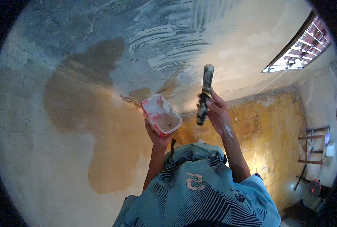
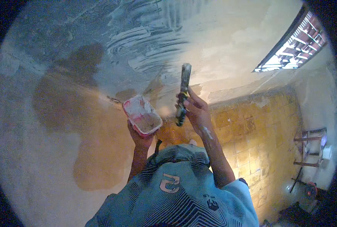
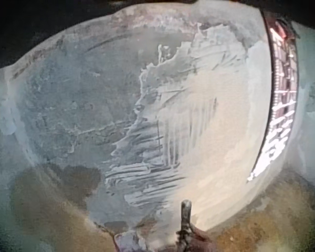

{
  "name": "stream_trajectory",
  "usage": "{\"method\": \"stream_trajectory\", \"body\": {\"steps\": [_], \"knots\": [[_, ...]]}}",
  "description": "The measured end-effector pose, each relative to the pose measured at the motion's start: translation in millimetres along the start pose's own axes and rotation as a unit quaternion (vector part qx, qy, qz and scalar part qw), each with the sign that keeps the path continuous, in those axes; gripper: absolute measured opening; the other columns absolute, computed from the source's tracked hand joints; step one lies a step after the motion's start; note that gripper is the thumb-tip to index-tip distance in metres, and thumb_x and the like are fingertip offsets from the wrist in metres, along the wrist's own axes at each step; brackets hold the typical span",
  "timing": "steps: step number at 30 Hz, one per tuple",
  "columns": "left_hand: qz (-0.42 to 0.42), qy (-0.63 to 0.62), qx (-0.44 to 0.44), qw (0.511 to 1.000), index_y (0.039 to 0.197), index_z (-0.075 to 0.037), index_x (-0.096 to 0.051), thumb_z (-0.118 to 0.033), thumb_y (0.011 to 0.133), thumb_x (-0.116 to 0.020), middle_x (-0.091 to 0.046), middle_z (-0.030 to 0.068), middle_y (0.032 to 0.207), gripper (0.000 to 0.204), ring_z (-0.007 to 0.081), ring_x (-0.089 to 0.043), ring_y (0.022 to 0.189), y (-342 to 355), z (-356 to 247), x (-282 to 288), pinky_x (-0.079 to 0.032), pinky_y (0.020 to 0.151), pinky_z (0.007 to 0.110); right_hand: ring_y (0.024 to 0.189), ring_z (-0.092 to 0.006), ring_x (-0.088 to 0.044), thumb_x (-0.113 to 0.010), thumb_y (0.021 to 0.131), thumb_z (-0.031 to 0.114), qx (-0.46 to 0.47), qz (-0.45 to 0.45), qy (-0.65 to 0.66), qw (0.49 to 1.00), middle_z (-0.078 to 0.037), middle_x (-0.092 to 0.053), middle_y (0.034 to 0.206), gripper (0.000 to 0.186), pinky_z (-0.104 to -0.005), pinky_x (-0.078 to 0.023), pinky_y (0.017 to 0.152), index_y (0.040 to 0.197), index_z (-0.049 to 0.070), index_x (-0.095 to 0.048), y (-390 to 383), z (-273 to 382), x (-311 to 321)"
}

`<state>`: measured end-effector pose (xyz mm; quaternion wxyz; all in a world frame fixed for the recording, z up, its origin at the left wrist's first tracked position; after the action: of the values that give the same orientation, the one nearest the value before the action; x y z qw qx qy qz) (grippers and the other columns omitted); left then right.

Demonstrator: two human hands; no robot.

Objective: The person applies plaster or spackle to a wall using a putty knife to patch damaged areas.

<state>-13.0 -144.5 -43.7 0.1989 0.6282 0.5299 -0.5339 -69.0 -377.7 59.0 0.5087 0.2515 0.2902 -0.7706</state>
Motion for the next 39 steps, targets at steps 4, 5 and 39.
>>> {"method": "stream_trajectory", "body": {"steps": [4,5,39], "knots": [[-0.028,0.016,0.029,0.999,0.143,-0.023,-0.046,-0.07,0.09,-0.047,-0.057,0.0084,0.137,0.07,0.0359,-0.057,0.124,-17,-8,-7,-0.056,0.088,0.061,0.094,-0.0148,-0.066,-0.069,0.092,0.003,0.078,-0.022,-0.097,0.992,-0.012,-0.068,0.113,0.077,-0.0274,-0.055,0.082,0.157,0.006,-0.029,43,-4,-21],[-0.026,0.018,0.03,0.999,0.143,-0.023,-0.046,-0.07,0.09,-0.047,-0.057,0.0084,0.137,0.07,0.0359,-0.057,0.124,-19,-12,-1,-0.056,0.088,0.061,0.092,-0.0137,-0.065,-0.07,0.092,0.005,0.102,-0.036,-0.102,0.989,-0.01,-0.067,0.108,0.078,-0.0272,-0.056,0.08,0.158,0.007,-0.028,54,-9,-31],[-0.047,0.017,-0.046,0.998,0.142,-0.014,-0.046,-0.061,0.092,-0.053,-0.061,0.0109,0.131,0.069,0.0387,-0.065,0.109,-35,-62,45,-0.063,0.066,0.058,0.079,-0.0101,-0.055,-0.077,0.087,0.006,0.304,-0.124,-0.151,0.932,-0.002,-0.055,0.089,0.093,-0.0232,-0.049,0.072,0.16,0.004,-0.019,100,-114,-154]]}}
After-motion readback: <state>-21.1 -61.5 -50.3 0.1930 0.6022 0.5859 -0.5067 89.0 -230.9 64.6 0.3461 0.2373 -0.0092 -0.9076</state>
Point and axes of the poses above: each hand's wrist, its own y-axis towards the middle knuckle, its own x-axis out of the back of the hand, z = x × y, the point moved 2 cm from there along y, towards the middle knuckle
